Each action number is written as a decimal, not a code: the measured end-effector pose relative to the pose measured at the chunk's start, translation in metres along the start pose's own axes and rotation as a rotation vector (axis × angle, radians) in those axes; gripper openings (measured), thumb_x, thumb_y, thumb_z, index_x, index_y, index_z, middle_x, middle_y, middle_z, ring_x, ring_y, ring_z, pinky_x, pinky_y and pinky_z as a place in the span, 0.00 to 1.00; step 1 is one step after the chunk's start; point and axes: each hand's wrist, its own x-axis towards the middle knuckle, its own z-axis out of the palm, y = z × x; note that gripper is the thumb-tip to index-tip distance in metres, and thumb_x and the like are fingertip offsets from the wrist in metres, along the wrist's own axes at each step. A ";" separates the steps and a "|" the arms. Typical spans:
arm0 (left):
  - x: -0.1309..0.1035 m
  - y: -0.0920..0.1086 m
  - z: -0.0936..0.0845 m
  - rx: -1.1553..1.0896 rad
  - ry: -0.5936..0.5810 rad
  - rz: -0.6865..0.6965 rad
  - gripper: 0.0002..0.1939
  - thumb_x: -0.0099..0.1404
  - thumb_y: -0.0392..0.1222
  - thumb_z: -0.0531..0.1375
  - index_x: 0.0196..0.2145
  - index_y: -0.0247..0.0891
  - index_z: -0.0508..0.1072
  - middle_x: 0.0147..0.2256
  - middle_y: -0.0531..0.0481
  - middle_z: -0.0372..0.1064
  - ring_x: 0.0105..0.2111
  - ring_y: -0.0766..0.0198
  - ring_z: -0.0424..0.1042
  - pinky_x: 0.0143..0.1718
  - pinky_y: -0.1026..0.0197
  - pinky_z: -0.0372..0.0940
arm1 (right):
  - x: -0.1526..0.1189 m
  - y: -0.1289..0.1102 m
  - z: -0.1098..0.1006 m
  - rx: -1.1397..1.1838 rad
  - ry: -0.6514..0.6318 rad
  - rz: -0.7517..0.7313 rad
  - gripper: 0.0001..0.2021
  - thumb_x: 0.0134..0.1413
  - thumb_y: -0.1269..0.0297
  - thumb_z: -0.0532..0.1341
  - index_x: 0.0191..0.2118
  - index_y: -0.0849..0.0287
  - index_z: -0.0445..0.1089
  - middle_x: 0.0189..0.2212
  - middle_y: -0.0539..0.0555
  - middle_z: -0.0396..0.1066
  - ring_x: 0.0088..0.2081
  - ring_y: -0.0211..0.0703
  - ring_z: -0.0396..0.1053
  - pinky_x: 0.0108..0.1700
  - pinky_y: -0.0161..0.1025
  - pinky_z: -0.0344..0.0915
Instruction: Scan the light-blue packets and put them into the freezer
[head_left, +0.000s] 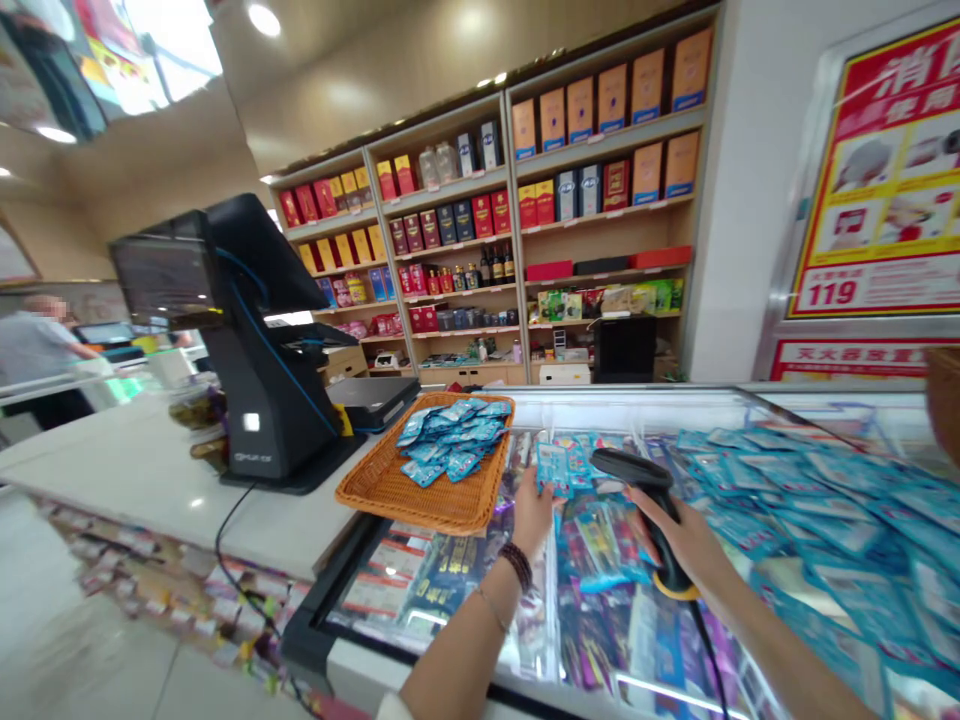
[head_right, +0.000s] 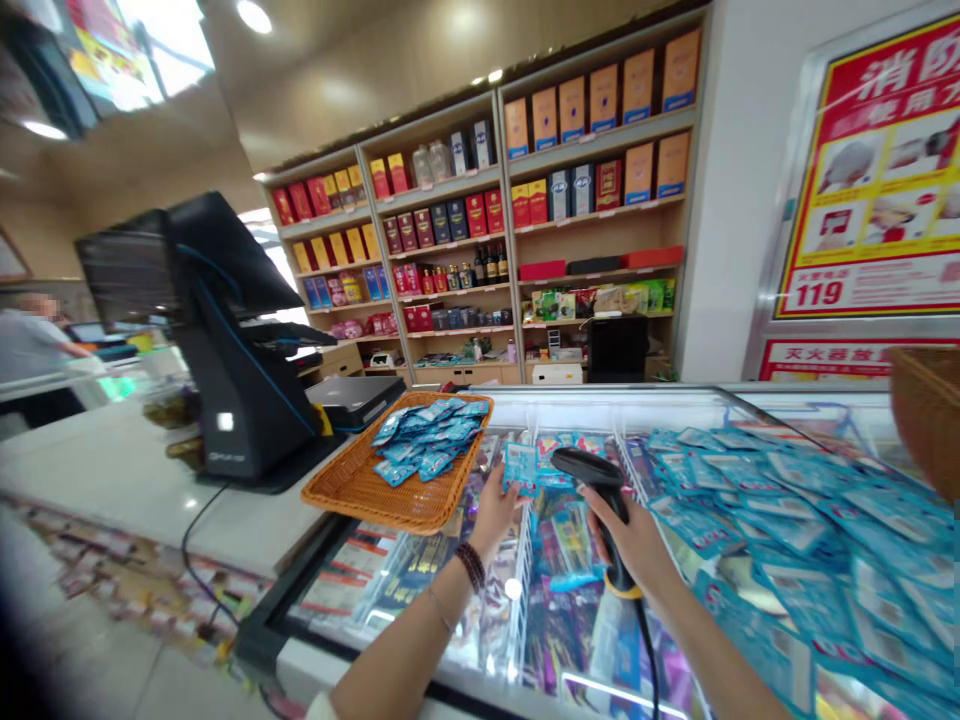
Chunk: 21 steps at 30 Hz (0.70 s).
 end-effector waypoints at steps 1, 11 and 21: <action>0.002 0.000 0.005 0.030 -0.006 0.009 0.17 0.58 0.41 0.69 0.43 0.39 0.70 0.35 0.52 0.72 0.32 0.65 0.74 0.38 0.59 0.76 | 0.000 -0.003 -0.009 0.009 0.024 -0.002 0.28 0.45 0.35 0.70 0.20 0.56 0.66 0.12 0.46 0.63 0.11 0.32 0.58 0.15 0.33 0.55; 0.013 0.002 0.125 0.067 -0.324 -0.087 0.17 0.57 0.37 0.69 0.43 0.38 0.71 0.31 0.55 0.70 0.26 0.67 0.72 0.35 0.60 0.74 | -0.029 -0.043 -0.129 -0.102 0.415 -0.004 0.24 0.41 0.39 0.70 0.23 0.53 0.63 0.14 0.45 0.65 0.11 0.34 0.59 0.14 0.34 0.53; 0.011 0.030 0.253 0.149 -0.546 -0.095 0.23 0.57 0.28 0.67 0.51 0.34 0.76 0.51 0.37 0.78 0.54 0.49 0.76 0.60 0.47 0.68 | -0.062 -0.056 -0.185 -0.173 0.544 -0.022 0.23 0.42 0.40 0.70 0.23 0.53 0.63 0.15 0.45 0.66 0.12 0.36 0.60 0.14 0.36 0.56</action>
